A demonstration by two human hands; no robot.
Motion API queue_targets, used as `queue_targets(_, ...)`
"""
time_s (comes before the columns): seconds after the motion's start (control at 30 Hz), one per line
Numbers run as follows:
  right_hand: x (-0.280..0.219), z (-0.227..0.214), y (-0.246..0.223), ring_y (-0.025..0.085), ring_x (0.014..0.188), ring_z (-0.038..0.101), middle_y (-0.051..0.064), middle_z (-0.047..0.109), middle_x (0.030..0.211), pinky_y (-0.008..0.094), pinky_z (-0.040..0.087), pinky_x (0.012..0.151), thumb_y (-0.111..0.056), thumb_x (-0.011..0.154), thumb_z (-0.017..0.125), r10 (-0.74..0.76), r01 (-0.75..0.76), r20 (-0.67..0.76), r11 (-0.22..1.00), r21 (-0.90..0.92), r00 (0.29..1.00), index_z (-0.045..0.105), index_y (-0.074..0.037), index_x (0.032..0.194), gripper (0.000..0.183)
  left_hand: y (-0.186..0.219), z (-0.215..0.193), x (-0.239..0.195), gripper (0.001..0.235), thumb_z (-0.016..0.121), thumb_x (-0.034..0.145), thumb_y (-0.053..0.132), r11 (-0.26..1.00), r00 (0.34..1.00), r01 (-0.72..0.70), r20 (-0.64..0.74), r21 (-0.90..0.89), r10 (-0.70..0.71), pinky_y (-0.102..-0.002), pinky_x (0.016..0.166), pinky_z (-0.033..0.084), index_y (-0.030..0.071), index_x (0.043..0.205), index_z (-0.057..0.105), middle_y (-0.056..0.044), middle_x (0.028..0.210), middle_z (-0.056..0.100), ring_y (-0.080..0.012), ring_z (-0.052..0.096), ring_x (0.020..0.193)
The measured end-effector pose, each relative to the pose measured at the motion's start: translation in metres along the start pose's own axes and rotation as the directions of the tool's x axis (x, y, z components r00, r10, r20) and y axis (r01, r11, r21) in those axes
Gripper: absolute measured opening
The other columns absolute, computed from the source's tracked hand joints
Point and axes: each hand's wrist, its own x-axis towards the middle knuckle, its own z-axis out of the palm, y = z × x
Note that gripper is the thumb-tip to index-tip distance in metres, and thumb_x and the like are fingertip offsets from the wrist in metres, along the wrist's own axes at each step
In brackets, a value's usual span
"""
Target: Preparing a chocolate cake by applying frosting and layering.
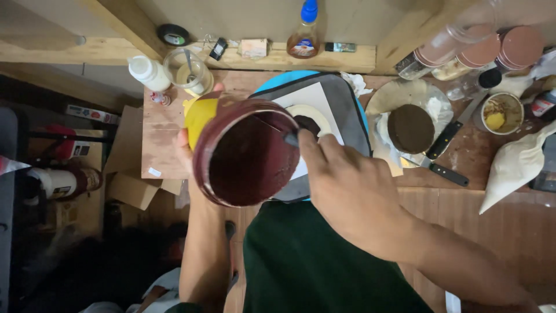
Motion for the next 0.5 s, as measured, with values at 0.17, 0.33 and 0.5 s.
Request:
queue_targets(0.17,0.019,-0.017,-0.002,0.026,0.065,0.069,0.009,0.065,0.085,0.042,0.052,0.050,-0.010,0.084,0.065,-0.100,0.102,0.043,0.994,-0.040,0.994,0.065,-0.002,0.118,0.034,0.009,0.012,0.008,0.099,0.070,0.090,0.053,0.999,0.999,0.040,-0.003,-0.013,-0.040,-0.044,0.116,0.052,-0.001,0.164,0.033,-0.019,0.143,0.060,-0.0299,0.063,0.130)
queue_targets(0.33,0.023,-0.028,0.000,0.023,0.066,0.070,0.008,0.066,0.085,0.038,0.053,0.047,-0.006,0.078,0.064,-0.223,0.225,0.091,0.974,-0.013,0.970,0.064,0.002,0.118,0.041,0.010,0.018,0.015,0.094,0.067,0.093,0.051,0.997,0.997,0.070,0.017,-0.040,-0.069,-0.042,0.114,0.052,-0.003,0.163,0.034,-0.020,0.139,0.061,-0.0298,0.064,0.126)
queue_targets(0.5,0.014,-0.043,-0.004,0.019,0.069,0.070,0.007,0.065,0.089,0.035,0.053,0.048,-0.006,0.074,0.065,-0.257,0.258,0.012,0.964,-0.068,0.966,0.065,0.003,0.122,0.048,0.017,0.021,0.016,0.091,0.064,0.096,0.049,0.995,0.996,0.082,0.028,-0.051,-0.081,-0.041,0.113,0.052,-0.006,0.162,0.034,-0.021,0.136,0.062,-0.0298,0.065,0.123)
